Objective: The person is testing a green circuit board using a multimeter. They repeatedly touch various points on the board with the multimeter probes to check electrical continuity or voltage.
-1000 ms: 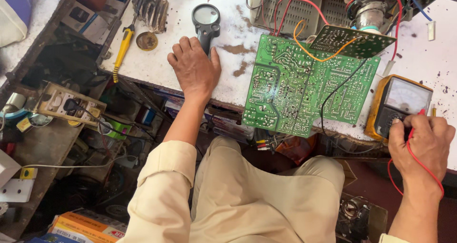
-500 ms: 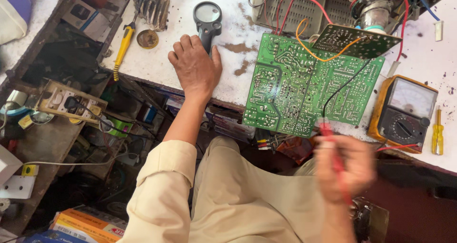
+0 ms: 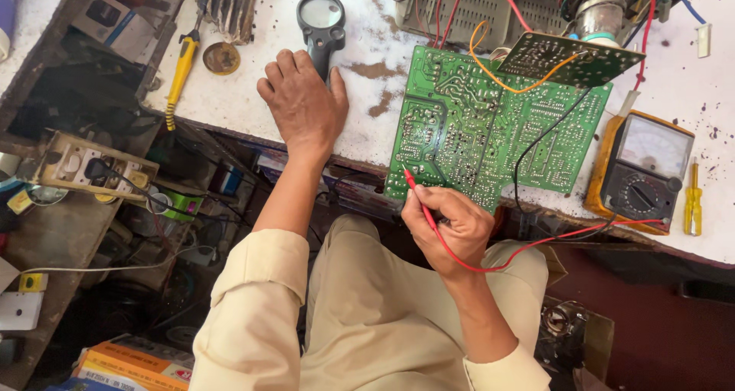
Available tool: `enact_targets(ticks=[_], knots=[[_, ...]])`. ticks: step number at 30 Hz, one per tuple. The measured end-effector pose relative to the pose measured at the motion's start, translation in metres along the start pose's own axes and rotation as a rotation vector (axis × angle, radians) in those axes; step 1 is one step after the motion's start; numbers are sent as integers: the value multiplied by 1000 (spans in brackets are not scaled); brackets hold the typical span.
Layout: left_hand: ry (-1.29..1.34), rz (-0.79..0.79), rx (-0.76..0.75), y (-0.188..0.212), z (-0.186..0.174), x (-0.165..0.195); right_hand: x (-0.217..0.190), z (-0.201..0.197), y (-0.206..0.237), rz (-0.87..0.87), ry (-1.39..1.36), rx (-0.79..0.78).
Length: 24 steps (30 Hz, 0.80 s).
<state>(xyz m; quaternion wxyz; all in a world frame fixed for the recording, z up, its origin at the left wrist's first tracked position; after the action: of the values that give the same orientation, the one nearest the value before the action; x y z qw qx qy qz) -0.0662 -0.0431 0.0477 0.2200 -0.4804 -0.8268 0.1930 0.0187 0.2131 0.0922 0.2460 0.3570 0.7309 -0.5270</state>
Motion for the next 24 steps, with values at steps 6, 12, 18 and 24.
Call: enact_targets(ticks=[6,12,18,24], knots=[[11,-8,-54,-1,3,-1,4,2,-1,16,-18,-3],[3,-11,-58,0,4,-1,3,2,0,21,-13,6],[-27,17,-37,1,12,-1,-2,-2,-2,-10,57,49],[-71,101,8,13,17,1,-1,-10,-2,26,-32,28]])
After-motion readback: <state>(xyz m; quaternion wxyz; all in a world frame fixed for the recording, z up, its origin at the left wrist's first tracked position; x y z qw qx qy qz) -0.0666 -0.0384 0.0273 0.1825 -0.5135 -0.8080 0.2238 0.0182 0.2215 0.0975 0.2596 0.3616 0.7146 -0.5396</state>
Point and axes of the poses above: each hand's wrist, its own y-axis away from the middle knuckle, its own z-axis out of the palm, x = y × z, the point moved 8 cm from there along -y, towards the middle knuckle, and after that the axes turned 6 degrees about -y, right-handed, at the moved point
